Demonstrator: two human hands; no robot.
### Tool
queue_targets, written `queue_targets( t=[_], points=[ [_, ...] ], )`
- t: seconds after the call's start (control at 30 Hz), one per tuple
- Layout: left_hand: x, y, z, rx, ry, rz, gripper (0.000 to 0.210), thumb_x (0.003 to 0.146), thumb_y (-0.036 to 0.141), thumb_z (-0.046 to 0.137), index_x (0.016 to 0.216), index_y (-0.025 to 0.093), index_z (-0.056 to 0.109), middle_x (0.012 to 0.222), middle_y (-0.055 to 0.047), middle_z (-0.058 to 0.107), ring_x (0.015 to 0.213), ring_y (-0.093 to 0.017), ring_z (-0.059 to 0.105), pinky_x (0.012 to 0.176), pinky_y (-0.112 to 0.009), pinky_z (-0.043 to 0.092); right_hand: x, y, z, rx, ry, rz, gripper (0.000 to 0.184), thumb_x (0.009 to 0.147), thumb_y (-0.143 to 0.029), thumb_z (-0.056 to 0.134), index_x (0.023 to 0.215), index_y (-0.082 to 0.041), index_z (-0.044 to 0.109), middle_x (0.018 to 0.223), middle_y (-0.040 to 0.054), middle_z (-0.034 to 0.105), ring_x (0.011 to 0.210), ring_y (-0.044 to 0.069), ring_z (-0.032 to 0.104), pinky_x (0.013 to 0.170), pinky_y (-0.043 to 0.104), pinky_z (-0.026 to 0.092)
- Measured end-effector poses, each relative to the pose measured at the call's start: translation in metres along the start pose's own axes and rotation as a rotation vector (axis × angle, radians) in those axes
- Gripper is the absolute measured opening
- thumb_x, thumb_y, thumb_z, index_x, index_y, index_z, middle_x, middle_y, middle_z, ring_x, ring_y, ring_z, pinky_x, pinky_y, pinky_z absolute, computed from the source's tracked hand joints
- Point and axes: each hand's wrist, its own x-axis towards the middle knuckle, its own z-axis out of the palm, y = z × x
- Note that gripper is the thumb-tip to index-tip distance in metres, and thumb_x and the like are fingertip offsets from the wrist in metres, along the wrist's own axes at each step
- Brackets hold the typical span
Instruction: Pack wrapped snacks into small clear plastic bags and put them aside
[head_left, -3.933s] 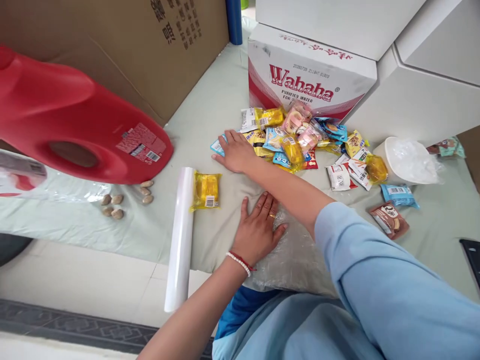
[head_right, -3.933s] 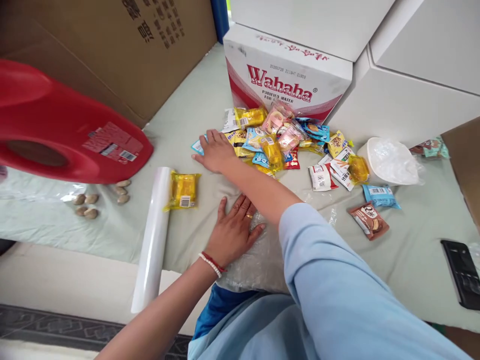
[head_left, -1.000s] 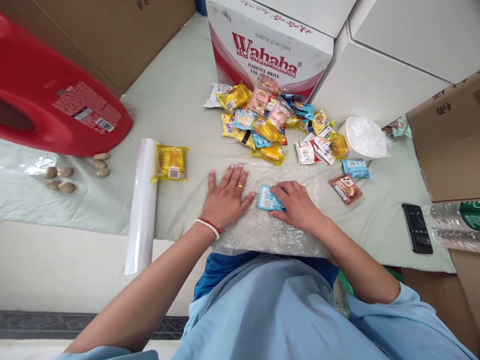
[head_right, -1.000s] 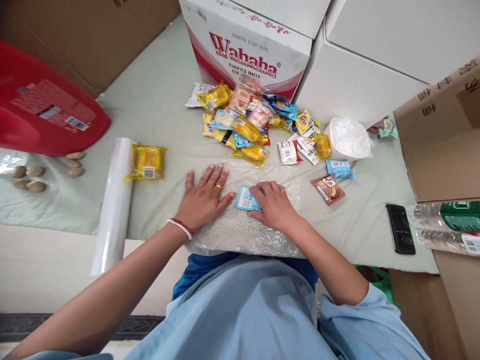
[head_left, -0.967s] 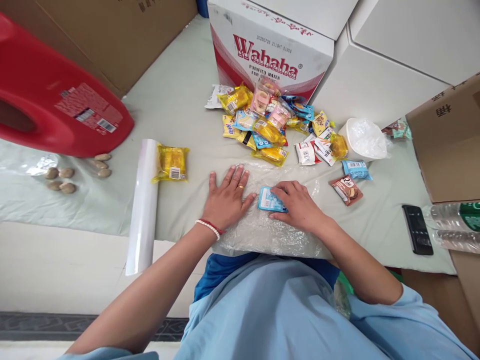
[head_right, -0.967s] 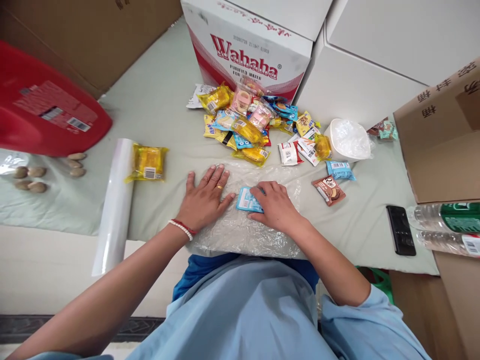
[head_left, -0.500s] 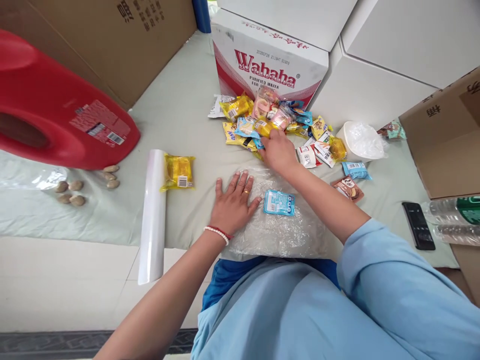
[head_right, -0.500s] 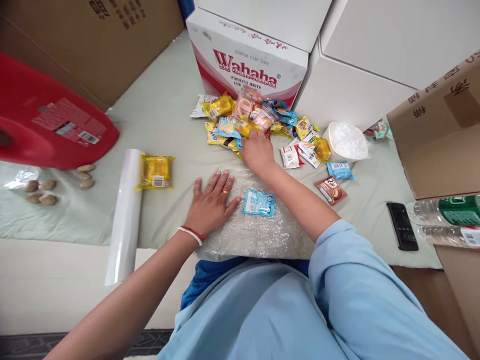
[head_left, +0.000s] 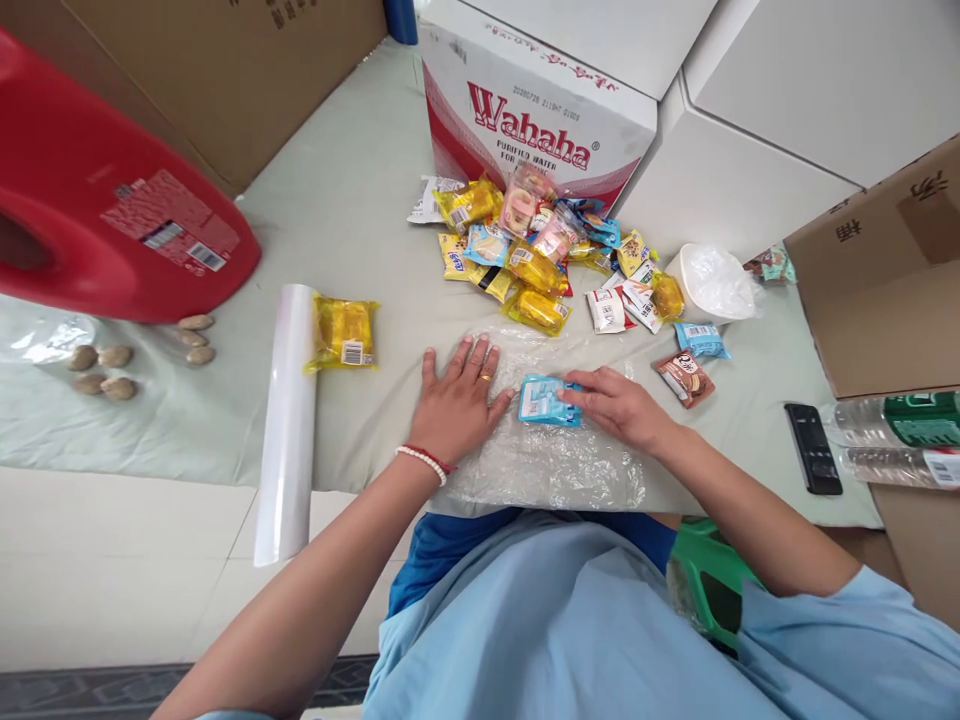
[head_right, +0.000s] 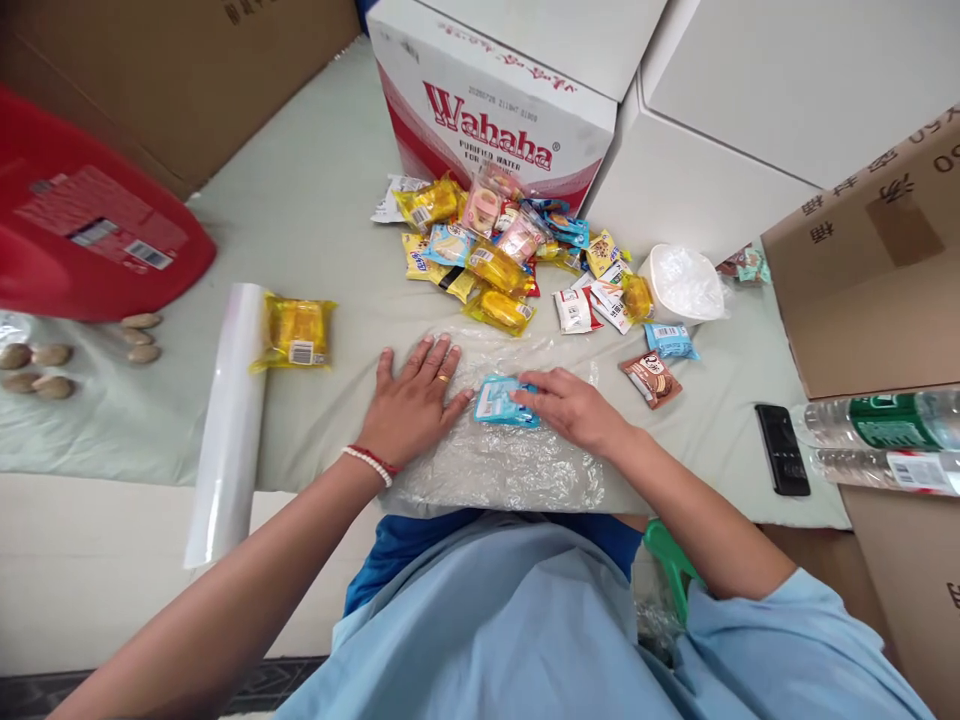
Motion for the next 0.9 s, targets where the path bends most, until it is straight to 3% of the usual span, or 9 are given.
queue_targets(
  t=[0.1, 0.23, 0.37, 0.5, 0.63, 0.8, 0.9],
  points=[
    [0.000, 0.001, 0.000, 0.008, -0.001, -0.001, 0.066, 0.106, 0.052, 0.033, 0.163, 0.019, 0.036, 0.171, -0.014, 0.030, 0.160, -0.033, 0.027, 0.128, -0.069, 0.005, -0.015, 0.006, 0.014, -0.081, -0.071, 0.028, 0.042, 0.106, -0.022, 0.044, 0.139, -0.030, 0.068, 0.151, 0.0114, 0.059, 0.122, 0.026, 0.059, 0.102, 0.049, 0.054],
    [0.000, 0.002, 0.001, 0.021, 0.005, -0.009, 0.066, 0.106, 0.052, 0.033, 0.163, 0.020, 0.035, 0.171, -0.014, 0.031, 0.160, -0.032, 0.027, 0.128, -0.068, 0.006, -0.015, 0.004, 0.013, -0.147, -0.057, 0.027, 0.045, 0.099, -0.012, 0.048, 0.136, -0.025, 0.069, 0.154, 0.0134, 0.055, 0.114, 0.027, 0.058, 0.099, 0.051, 0.052],
    [0.001, 0.002, 0.001, 0.043, -0.004, -0.010, 0.067, 0.106, 0.053, 0.031, 0.163, 0.019, 0.035, 0.171, -0.015, 0.031, 0.160, -0.032, 0.027, 0.128, -0.068, 0.007, -0.007, -0.009, 0.006, -0.070, 0.033, 0.050, 0.043, 0.101, -0.027, 0.054, 0.144, -0.021, 0.060, 0.153, 0.0157, 0.054, 0.122, 0.029, 0.057, 0.104, 0.051, 0.047],
    [0.001, 0.002, 0.002, 0.071, -0.005, -0.005, 0.067, 0.106, 0.054, 0.030, 0.163, 0.019, 0.035, 0.171, -0.015, 0.031, 0.160, -0.032, 0.028, 0.128, -0.068, 0.008, 0.014, -0.022, 0.006, -0.066, -0.072, 0.159, 0.072, 0.094, -0.051, 0.071, 0.155, -0.021, 0.048, 0.157, 0.0167, 0.050, 0.134, 0.034, 0.051, 0.111, 0.052, 0.042],
    [0.001, 0.001, 0.003, 0.081, 0.003, -0.001, 0.067, 0.106, 0.054, 0.030, 0.162, 0.018, 0.036, 0.170, -0.015, 0.032, 0.160, -0.032, 0.028, 0.127, -0.069, 0.009, 0.033, -0.035, 0.010, -0.179, -0.206, 0.271, 0.081, 0.088, -0.047, 0.080, 0.157, -0.020, 0.045, 0.147, 0.0169, 0.059, 0.128, 0.036, 0.054, 0.106, 0.051, 0.045],
    [0.001, 0.001, 0.003, 0.078, 0.006, -0.002, 0.066, 0.106, 0.054, 0.030, 0.162, 0.018, 0.037, 0.170, -0.015, 0.032, 0.159, -0.031, 0.029, 0.127, -0.068, 0.009, 0.040, -0.055, 0.015, -0.301, -0.187, 0.417, 0.078, 0.090, -0.053, 0.076, 0.152, -0.014, 0.048, 0.129, 0.0201, 0.066, 0.118, 0.037, 0.057, 0.094, 0.047, 0.049],
    [0.001, 0.001, 0.003, 0.073, 0.008, -0.004, 0.066, 0.106, 0.054, 0.030, 0.162, 0.018, 0.037, 0.171, -0.015, 0.031, 0.159, -0.032, 0.029, 0.127, -0.068, 0.009, 0.041, -0.060, 0.018, -0.334, -0.204, 0.441, 0.075, 0.090, -0.048, 0.077, 0.150, -0.014, 0.049, 0.128, 0.0209, 0.064, 0.116, 0.037, 0.058, 0.091, 0.045, 0.050]
  ],
)
